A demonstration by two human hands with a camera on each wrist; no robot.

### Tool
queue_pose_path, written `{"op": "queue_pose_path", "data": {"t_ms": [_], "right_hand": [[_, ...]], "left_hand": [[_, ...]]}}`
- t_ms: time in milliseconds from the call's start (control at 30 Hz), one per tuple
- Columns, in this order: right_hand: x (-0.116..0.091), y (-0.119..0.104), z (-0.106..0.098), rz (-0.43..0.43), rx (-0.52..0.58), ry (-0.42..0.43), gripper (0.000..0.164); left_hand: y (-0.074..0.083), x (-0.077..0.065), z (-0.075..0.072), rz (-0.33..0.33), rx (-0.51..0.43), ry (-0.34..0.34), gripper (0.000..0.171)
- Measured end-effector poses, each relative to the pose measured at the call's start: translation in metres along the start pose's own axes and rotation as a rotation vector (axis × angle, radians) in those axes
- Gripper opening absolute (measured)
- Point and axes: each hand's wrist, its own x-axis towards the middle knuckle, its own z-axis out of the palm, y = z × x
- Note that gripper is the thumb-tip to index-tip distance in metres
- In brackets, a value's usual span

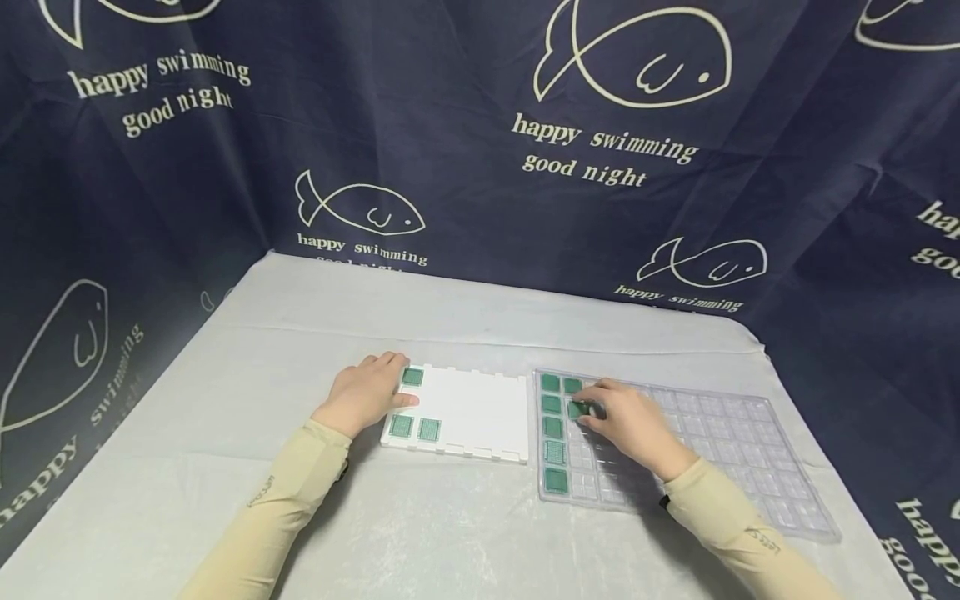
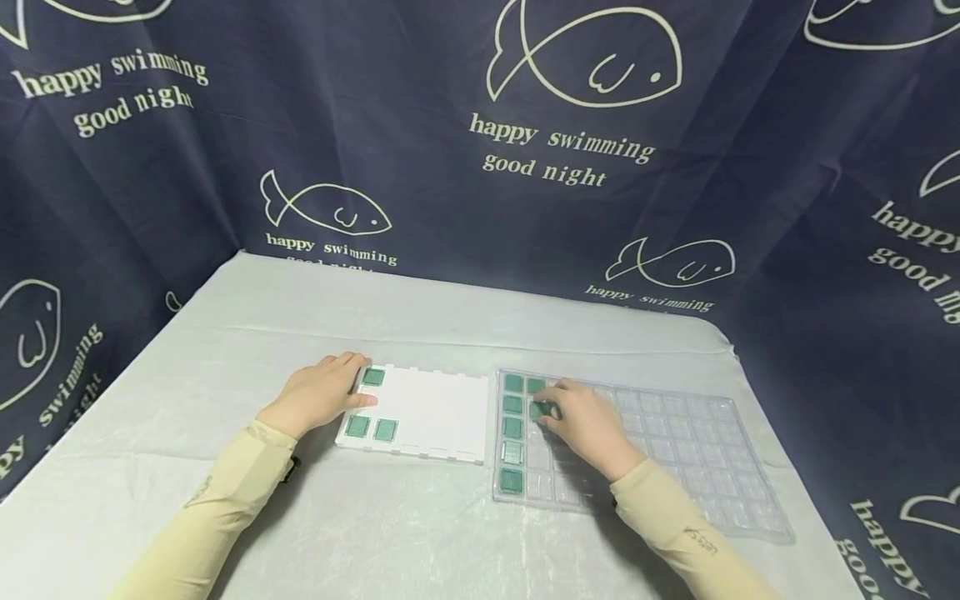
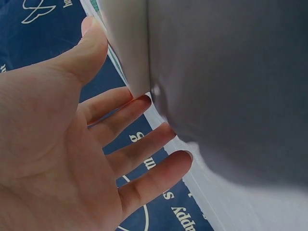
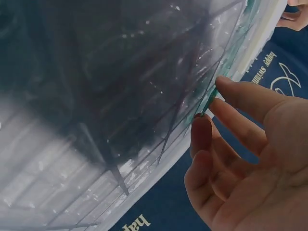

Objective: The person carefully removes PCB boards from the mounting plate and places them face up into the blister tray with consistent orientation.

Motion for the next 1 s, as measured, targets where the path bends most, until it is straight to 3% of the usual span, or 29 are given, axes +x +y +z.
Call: {"op": "queue_pose_path", "data": {"t_ms": [1000], "right_hand": [[0.0016,0.0012,0.0015,0.061,0.032,-0.028,0.033]], "left_hand": [[0.0012,-0.0023,-0.0010,0.008,0.001,0.015,0.067]]}}
